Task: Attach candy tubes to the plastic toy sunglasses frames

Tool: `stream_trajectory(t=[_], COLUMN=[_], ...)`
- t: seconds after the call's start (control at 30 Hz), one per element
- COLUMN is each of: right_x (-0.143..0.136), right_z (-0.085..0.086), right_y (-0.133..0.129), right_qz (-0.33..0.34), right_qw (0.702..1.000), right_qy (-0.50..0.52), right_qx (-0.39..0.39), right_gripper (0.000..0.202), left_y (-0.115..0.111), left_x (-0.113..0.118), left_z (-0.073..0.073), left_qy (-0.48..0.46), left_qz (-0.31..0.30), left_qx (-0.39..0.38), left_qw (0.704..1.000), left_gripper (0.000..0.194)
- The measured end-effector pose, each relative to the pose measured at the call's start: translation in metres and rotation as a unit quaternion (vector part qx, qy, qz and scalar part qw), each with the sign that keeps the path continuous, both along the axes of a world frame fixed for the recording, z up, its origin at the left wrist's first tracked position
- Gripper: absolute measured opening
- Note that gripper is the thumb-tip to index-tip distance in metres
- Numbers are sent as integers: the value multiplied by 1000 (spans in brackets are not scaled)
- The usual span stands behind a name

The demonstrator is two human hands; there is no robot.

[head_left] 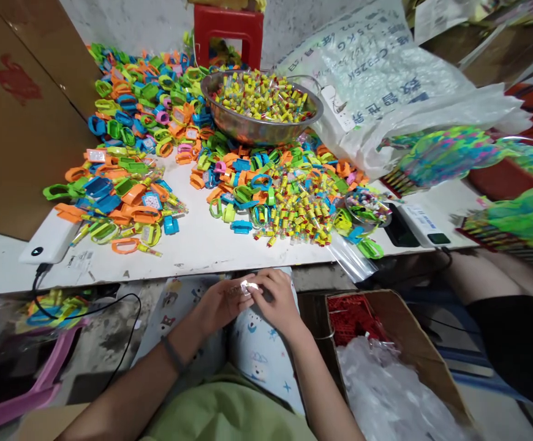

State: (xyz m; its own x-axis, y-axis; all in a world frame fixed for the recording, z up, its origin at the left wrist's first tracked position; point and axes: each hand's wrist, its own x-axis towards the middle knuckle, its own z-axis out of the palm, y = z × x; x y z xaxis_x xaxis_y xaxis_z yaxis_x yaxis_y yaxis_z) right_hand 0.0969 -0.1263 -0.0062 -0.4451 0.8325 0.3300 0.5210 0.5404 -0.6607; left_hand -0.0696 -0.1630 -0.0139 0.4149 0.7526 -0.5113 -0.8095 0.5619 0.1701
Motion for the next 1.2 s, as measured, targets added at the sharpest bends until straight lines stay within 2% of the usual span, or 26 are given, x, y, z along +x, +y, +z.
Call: stream_trajectory(t=[0.13,0.23,0.4,0.53,0.67,0.77,0.8,0.83,0.9,1.03,1.13,1.2], right_x=[2,4,2,-1,1,2,2,2,2,1,3,4], right_z=[-7,-16,-29,-31,-33,-34,-34,-34,-33,-32,-33,-34], right_y=[0,1,8,11,11,12,13,14,15,15,14,14], right_qz=[18,19,76,111,102,90,87,86,91,110,117,109], right_qw=[999,997,994,991,991,992,993,992,992,990,990,991], right_qy=[32,63,63,61,73,82,85,87,89,84,80,79], right_qx=[33,46,51,52,35,12,6,0,-5,7,20,22], right_gripper=[14,15,14,16,16,17,17,17,17,17,17,17], left_y=[-5,-15,-45,-87,-136,-161,-166,-168,-167,-155,-149,-147], left_x=[-9,-27,-78,-126,-184,-238,-255,-272,-300,-333,-342,-345], left_z=[8,18,37,51,64,67,65,60,46,10,-13,-23], left_qy=[21,65,185,244,307,351,362,370,380,410,446,469], left_qz=[14,31,100,194,300,449,494,519,542,542,535,521], left_qx=[-12,2,-17,-37,-51,-96,-118,-136,-165,-205,-206,-191], left_qw=[1000,997,977,949,902,816,781,759,731,704,687,687], left_gripper=[28,26,23,23,30,30,29,29,30,19,28,31])
